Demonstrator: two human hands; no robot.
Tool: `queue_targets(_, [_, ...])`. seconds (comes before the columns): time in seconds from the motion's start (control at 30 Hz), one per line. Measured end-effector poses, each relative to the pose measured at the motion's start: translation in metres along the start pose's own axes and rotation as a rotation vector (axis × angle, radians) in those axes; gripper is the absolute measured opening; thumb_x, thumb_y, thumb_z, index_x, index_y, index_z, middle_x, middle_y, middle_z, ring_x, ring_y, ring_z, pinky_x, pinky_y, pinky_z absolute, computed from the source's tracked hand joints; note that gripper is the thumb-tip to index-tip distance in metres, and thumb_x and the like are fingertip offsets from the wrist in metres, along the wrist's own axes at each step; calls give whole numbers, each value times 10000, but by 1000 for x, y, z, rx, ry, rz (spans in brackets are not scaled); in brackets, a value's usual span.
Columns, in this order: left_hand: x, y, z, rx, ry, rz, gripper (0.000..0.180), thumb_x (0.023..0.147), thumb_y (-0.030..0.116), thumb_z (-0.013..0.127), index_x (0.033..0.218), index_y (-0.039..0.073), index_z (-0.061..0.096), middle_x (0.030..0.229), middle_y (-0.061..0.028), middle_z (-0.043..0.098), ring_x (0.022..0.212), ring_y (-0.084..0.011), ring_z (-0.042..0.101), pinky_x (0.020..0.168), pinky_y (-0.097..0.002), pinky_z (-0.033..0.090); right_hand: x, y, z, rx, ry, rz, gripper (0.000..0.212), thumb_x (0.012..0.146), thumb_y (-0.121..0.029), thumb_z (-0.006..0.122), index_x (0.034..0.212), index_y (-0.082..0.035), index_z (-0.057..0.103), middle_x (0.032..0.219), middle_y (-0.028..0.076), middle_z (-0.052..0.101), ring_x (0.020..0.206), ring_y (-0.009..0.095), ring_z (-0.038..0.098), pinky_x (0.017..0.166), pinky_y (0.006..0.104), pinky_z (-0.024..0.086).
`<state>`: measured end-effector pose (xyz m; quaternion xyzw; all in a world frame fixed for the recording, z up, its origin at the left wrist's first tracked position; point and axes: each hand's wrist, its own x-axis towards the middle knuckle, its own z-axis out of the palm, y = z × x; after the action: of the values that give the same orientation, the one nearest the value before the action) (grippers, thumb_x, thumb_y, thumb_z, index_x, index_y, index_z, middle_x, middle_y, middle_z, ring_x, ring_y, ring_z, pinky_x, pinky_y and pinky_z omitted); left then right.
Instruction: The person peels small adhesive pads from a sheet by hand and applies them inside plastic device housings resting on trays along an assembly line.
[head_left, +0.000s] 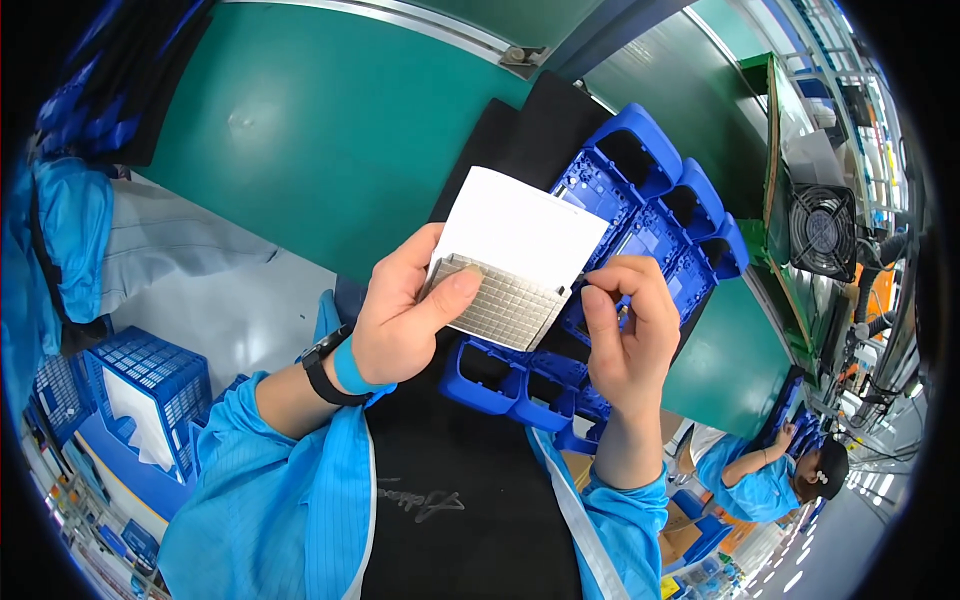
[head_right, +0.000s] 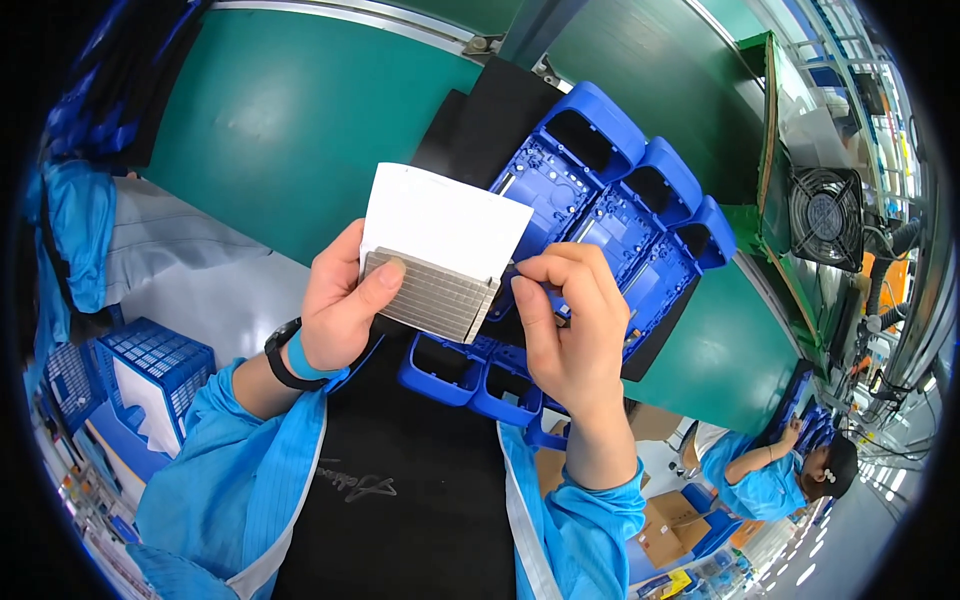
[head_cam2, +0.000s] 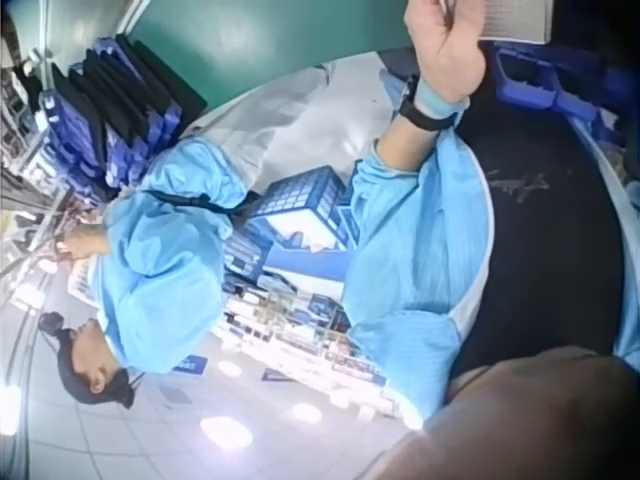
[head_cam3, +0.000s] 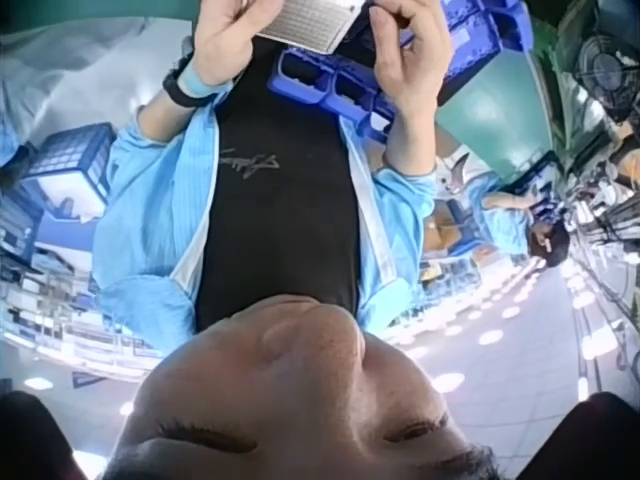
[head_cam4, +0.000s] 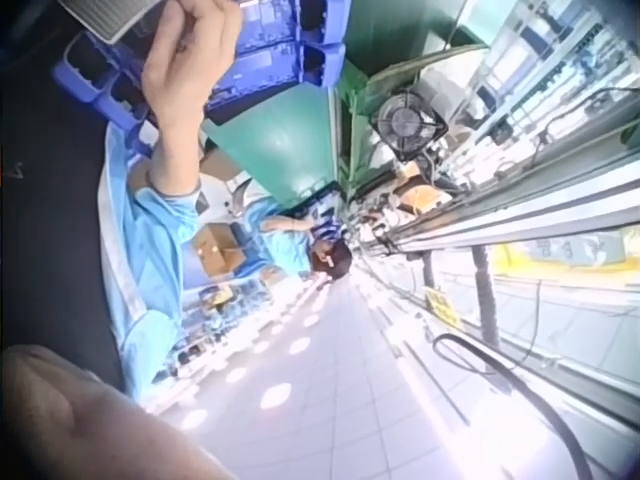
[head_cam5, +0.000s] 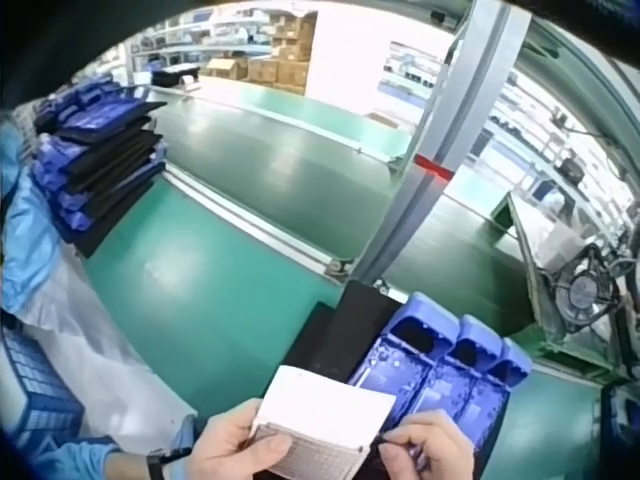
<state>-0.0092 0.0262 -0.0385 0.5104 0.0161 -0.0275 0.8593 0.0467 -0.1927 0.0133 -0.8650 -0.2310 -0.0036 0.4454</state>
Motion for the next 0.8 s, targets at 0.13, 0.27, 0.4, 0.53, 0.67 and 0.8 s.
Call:
queue_targets(0.13, [4,-2,-1,-348,-1,-173,392,1006,119,591,1351,-40,498,1249,-145,657,1123,-179,649,968,-325,512,-5,5,-1,299,-69,89,134,926,5,633,1050,52,614,1067,93,569,853,109,525,755,213,432])
queue_targets(0.27, [7,-8,-6,-460,-126,-306,423,999,98,590,1389,-23,480,1293,-160,638,1167,-226,646,1010,-365,519,-5,2,-3,425,-70,36,157,925,-5,641,1066,58,610,1069,105,569,888,123,518,778,229,429])
queue_targets(0.4, [10,-3,-7,-653,-181,-471,452,1000,101,585,1414,-19,450,1335,-161,606,1205,-248,629,1031,-400,514,-6,5,-4,549,-20,75,157,926,-15,654,1061,54,613,1065,103,572,891,122,515,780,236,431])
queue_targets(0.53, [9,-6,-6,-673,-182,-523,451,1002,106,581,1415,-18,446,1335,-158,606,1209,-245,626,1030,-400,513,-5,1,-5,511,-33,68,147,927,-10,662,1054,49,618,1061,105,575,869,112,518,755,224,435])
queue_targets(0.67, [9,-8,-4,-671,-201,-532,441,1008,115,569,1411,-18,449,1341,-154,600,1218,-244,621,1030,-406,514,-7,3,-5,517,-26,41,145,921,10,665,1056,44,623,1056,108,579,851,107,528,738,210,437])
queue_targets(0.8, [10,-10,-6,-746,-260,-536,429,1015,118,548,1411,-15,449,1348,-151,594,1226,-248,617,1030,-410,517,-7,-1,-4,526,4,19,127,911,20,673,1028,43,629,1039,107,587,857,109,533,744,212,440])
